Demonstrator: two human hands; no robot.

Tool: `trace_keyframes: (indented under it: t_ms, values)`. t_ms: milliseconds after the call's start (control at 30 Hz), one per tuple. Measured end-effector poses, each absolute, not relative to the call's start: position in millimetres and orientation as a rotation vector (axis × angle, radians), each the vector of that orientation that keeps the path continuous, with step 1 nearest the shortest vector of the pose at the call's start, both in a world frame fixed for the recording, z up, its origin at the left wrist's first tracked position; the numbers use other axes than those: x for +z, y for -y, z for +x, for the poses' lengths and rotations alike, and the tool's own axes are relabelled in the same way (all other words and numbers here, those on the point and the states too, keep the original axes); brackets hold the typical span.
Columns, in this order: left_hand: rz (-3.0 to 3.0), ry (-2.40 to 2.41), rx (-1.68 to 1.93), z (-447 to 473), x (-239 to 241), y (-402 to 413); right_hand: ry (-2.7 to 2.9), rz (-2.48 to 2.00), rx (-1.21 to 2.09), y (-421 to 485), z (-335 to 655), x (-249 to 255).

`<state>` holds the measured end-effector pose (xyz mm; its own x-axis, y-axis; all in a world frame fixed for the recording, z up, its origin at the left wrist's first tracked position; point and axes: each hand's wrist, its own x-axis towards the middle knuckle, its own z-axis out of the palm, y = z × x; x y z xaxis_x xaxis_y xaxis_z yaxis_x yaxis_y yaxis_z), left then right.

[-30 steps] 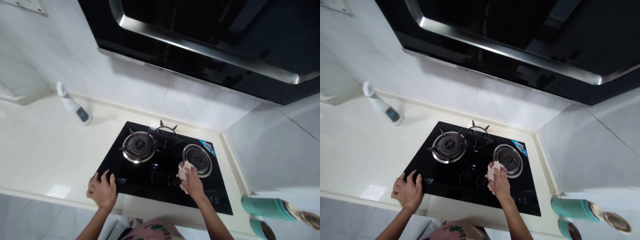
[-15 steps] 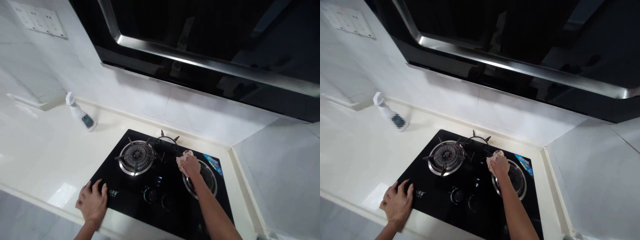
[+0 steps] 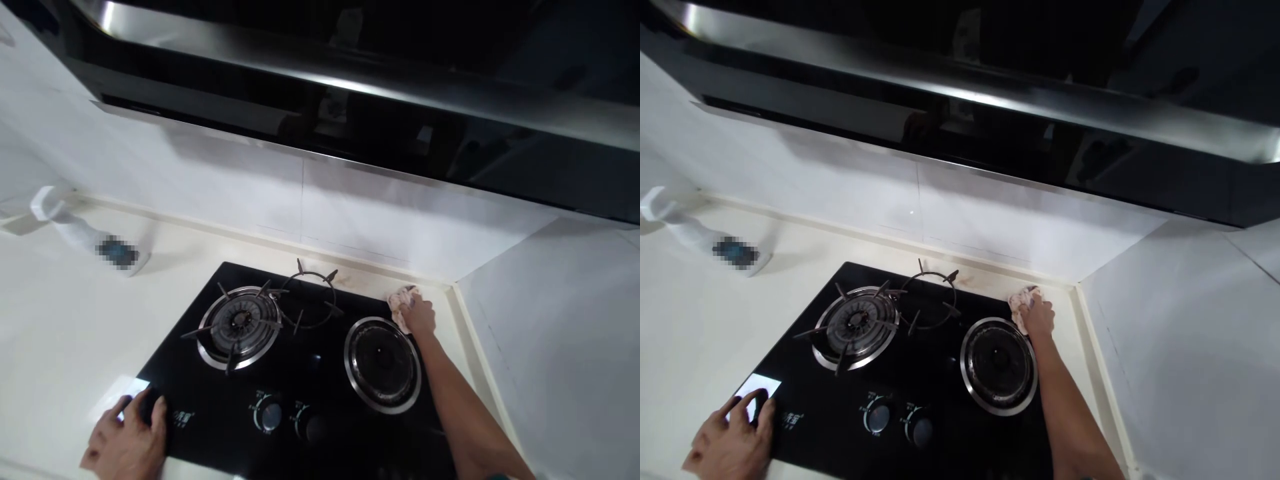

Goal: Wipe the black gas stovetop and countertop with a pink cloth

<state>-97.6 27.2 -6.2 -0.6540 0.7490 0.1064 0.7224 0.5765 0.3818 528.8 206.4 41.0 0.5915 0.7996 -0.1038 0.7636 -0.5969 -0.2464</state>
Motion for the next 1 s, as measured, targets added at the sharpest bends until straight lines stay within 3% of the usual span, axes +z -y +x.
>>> trace_keyframes:
  t_ms: [267, 733, 1000]
  values:
    - [1.227, -2.77, 0.583, -100.3, -10.0, -32.5, 1.197, -2.627, 0.22, -127.1, 569.9, 16.7]
    - [1.303, -2.674, 0.679, -98.8, -7.4, -30.4, 1.341, -2.473, 0.05, 59.8, 507.2, -38.2]
    - [1.288, -2.692, 0.636, -99.1, -5.3, -31.5, 1.383, -2.478, 0.217, 42.8, 533.4, -40.3]
